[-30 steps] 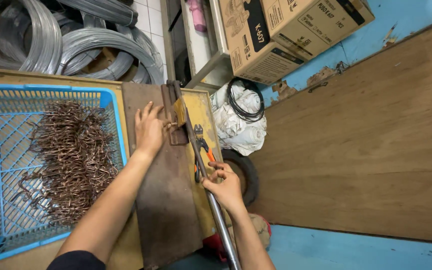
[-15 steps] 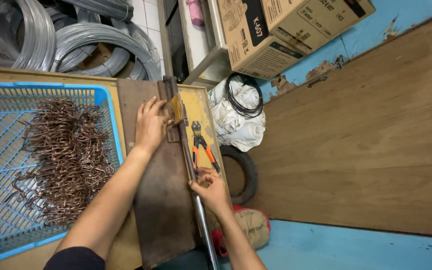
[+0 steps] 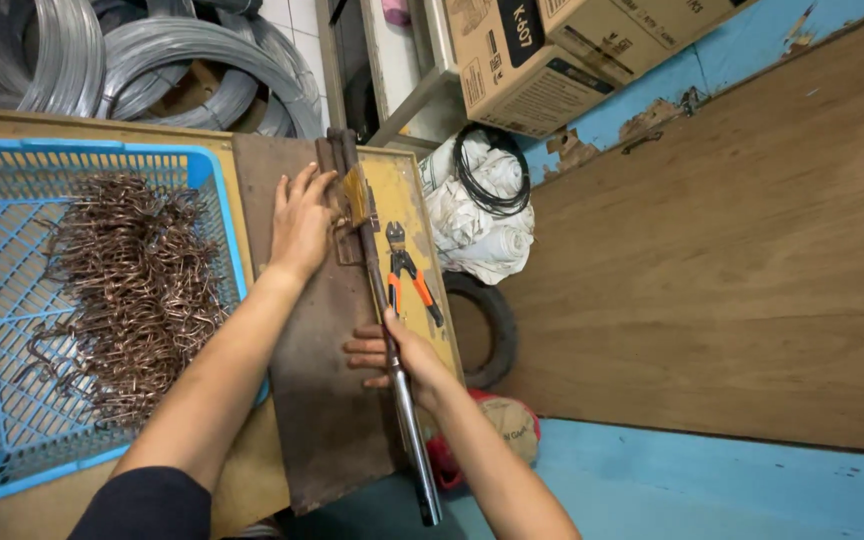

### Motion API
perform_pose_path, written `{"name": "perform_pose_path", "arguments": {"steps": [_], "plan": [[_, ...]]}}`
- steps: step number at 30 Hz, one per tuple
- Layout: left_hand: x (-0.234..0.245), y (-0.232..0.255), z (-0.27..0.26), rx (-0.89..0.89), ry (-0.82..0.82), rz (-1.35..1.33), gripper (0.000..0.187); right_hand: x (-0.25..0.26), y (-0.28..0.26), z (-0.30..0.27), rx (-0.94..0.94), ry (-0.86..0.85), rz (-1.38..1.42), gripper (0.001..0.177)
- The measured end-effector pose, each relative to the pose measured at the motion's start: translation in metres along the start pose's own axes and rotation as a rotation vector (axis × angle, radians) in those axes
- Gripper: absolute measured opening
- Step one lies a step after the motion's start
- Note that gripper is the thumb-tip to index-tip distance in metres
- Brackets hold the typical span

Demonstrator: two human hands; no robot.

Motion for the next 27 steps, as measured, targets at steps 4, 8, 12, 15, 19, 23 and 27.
{"name": "perform_pose_path", "arguments": {"steps": [4,8,12,15,19,23,27], "plan": [[0.049,0.034,-0.001,0.238,-0.131,-0.316,0.036,0.001,0.0,0.018,-0.098,0.08,-0.009,0.103],[0.045,0.031,-0.003,0.094,-0.043,-0.111,0.015,-0.016,-0.009,0.009,-0.14,0.341,-0.05,0.078],[0.026,0.017,0.0,0.042,-0.02,-0.023,0.012,-0.015,-0.007,0.015,-0.129,0.324,-0.005,0.077],[0.027,0.018,0.002,0.044,-0.025,0.015,0.012,-0.013,-0.006,0.018,-0.124,0.394,-0.066,0.082],[0.035,0.022,0.008,0.129,-0.1,-0.126,0.008,-0.003,0.004,0.027,-0.112,0.43,-0.118,0.083],[0.028,0.016,0.01,0.037,-0.08,0.02,0.019,0.009,0.019,0.041,-0.092,0.455,-0.187,0.088],[0.049,0.032,0.019,0.136,-0.188,0.025,0.005,-0.002,0.012,0.035,-0.041,0.515,-0.402,0.086]]}}
Point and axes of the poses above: each hand's wrist, its own z-axis towards the middle knuckle, its own x-axis out of the back of the hand, y = z × x, the point moved 1 cm from there along z, towards the middle knuckle, and after that the axes turned 6 degrees about -y, right-handed, at the moved point
